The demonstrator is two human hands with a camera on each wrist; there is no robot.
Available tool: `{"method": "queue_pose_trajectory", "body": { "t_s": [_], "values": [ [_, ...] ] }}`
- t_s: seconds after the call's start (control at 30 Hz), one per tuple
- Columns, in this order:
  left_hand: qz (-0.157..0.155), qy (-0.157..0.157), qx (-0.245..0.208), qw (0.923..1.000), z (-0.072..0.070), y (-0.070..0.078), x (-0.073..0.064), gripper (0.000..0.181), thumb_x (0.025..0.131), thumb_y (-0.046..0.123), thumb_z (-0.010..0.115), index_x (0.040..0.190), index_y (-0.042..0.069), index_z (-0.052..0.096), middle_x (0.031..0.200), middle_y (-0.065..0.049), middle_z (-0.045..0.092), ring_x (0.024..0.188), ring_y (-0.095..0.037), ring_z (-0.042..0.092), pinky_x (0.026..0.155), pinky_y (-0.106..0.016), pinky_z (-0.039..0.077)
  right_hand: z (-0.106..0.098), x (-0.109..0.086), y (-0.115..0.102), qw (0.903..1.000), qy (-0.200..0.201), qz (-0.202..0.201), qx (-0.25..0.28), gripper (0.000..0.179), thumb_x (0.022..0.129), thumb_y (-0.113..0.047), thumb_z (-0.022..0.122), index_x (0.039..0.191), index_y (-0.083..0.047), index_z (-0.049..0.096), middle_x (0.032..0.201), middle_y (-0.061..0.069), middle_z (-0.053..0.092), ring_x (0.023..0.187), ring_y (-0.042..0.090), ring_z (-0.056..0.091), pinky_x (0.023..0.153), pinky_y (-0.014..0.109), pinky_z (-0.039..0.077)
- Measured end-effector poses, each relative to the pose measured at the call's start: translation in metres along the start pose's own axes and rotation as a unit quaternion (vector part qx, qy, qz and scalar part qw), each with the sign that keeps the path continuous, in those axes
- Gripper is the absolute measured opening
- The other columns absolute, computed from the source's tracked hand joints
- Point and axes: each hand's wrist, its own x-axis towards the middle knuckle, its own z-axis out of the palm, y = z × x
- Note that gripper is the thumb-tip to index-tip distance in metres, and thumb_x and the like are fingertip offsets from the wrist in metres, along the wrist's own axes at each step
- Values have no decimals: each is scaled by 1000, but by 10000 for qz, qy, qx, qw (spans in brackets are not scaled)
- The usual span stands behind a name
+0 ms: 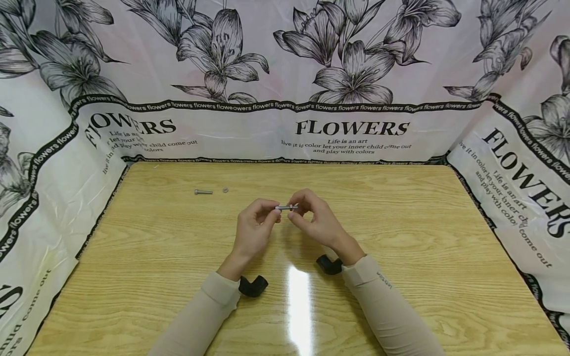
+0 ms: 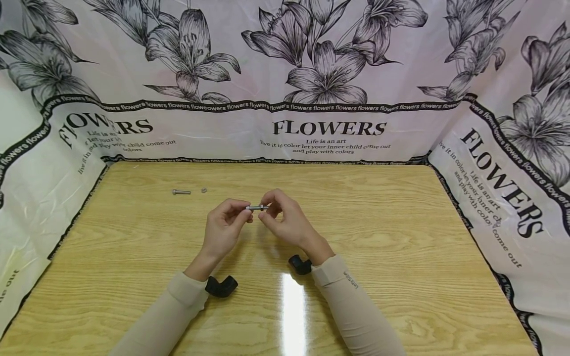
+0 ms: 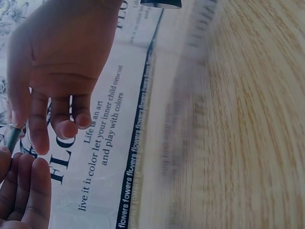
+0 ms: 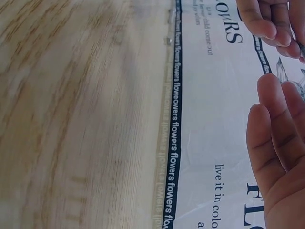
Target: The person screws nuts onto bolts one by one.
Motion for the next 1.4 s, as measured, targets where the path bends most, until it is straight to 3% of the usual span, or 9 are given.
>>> {"method": "queue_pose_trajectory", "body": {
  "t_s": [0.33, 0.53, 0.67, 0.8, 0.93, 1.17, 1.4],
  "values": [
    [-10, -18, -84, 10000, -1, 0, 0, 12, 89, -10, 60, 100, -14, 60, 91, -30, 62, 77, -48, 61, 71, -43, 56, -1, 1, 2, 9991, 101, -293, -272, 5, 97, -16, 57, 100, -16, 61, 90, -2, 60, 78, 14, 57, 72, 34, 50],
    [21, -36, -64, 10000, 0, 1, 1, 11, 89, -11, 60, 99, -13, 60, 90, -30, 62, 76, -45, 61, 70, -47, 55, -3, 2, 4, 9985, 85, -246, -489, 17, 101, -22, 51, 95, -12, 64, 82, 4, 60, 76, 14, 57, 71, 33, 50],
    [-3, -42, -60, 10000, 0, 2, 1, 11, 89, -11, 60, 100, -12, 61, 91, -30, 62, 76, -46, 61, 71, -46, 55, -3, 1, 2, 9995, 39, -64, -320, 15, 98, -22, 55, 107, -11, 61, 94, 4, 62, 78, 15, 59, 71, 39, 51],
    [-9, -49, -84, 10000, 0, 3, 1, 12, 88, -11, 59, 100, -12, 61, 92, -30, 62, 77, -47, 61, 71, -47, 55, -2, -1, 0, 9999, 27, 45, -142, 24, 93, -16, 63, 116, -13, 54, 105, 2, 61, 82, 16, 60, 73, 44, 50],
    [-4, -58, -93, 9999, -1, 2, 1, 12, 88, -11, 59, 100, -13, 60, 92, -29, 62, 76, -47, 61, 71, -46, 55, -1, 0, -5, 9999, 34, -34, -105, 22, 92, -6, 63, 112, -8, 54, 103, 7, 61, 82, 19, 59, 74, 42, 50],
    [-36, -41, -21, 10000, 0, 2, 1, 12, 88, -11, 60, 100, -15, 60, 92, -28, 62, 75, -43, 62, 70, -43, 56, -7, 0, -40, 9996, -47, -21, -277, 7, 96, -3, 54, 98, -2, 60, 89, 11, 60, 78, 26, 58, 72, 38, 49],
    [-43, -28, 11, 10000, 1, 2, 1, 12, 88, -11, 60, 100, -13, 61, 92, -29, 62, 75, -42, 62, 70, -41, 56, -4, 2, 2, 9993, 19, -57, -379, 20, 101, -24, 49, 94, -12, 64, 88, 9, 61, 78, 19, 59, 70, 36, 50]
  ]
}}
